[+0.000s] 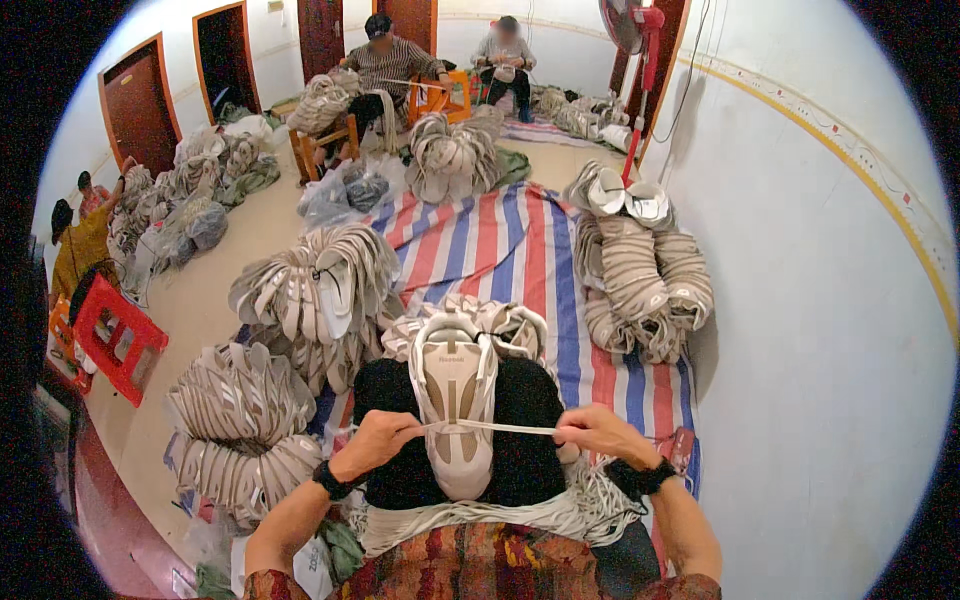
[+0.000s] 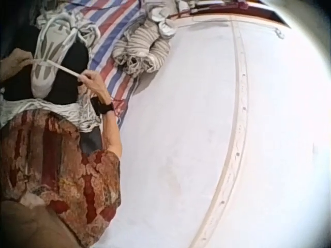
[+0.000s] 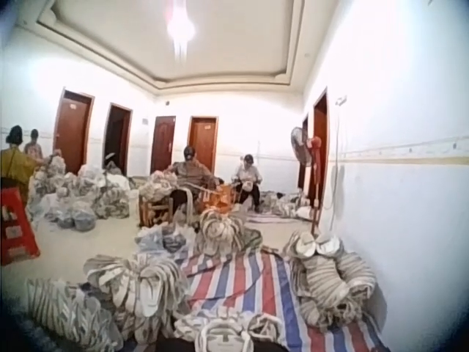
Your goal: The recorder is lacing and organizing multiple white and tan sneakers.
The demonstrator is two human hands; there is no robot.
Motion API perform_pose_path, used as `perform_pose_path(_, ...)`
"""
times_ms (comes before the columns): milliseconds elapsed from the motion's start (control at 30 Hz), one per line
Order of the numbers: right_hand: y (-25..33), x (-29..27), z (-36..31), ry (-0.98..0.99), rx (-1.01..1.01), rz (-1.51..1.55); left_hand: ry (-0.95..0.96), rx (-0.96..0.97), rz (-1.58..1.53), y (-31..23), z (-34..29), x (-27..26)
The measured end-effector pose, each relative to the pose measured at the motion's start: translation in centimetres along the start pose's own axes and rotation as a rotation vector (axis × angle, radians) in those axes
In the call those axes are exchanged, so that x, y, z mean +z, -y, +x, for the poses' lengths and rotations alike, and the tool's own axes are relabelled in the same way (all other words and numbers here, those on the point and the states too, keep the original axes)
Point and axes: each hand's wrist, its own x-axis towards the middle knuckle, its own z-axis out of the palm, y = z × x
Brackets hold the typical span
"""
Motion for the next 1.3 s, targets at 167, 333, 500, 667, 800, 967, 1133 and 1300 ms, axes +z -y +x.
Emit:
perform_pose_path(167,-1.4,-6.0,-7.8,-0.115,0.223,0.071,-0.109,-0.348,-0.037,4.5,-5.9,-8.0)
perform_pose_path(333,-3.5,-10.5,-17.0,-0.378,0.530,-0.078,-0.342,-0.619,0.159,7.7,-16.7,-18.1)
perform_pose_path(500,-5.7,-12.4,-25.5,-0.587,0.700,0.188,-0.303,-0.757,0.248,5.6,-24.3,-21.8)
perform_pose_path(667,-8.2,-13.4,-33.8,-0.573,0.847,-0.005,-0.360,-0.977,0.073,3.3,-29.5,-22.7)
perform_pose_path(800,-13.1,-14.1,-39.1,-0.659,0.914,-0.247,-0.348,-1.029,0.178,3.0,-33.6,-22.7)
perform_pose_path(967,-19.2,-16.0,-43.8,-0.619,0.729,-0.347,-0.348,-1.067,0.320,0.4,-39.5,-27.8)
perform_pose_path(1133,-19.0,-19.1,-46.6,-0.414,1.041,-0.492,-0.591,-1.116,0.388,-2.9,-45.1,-31.3)
perform_pose_path(1300,-15.8,-21.4,-48.8,-0.523,1.018,-0.722,-0.486,-1.347,0.556,-7.0,-50.1,-35.0)
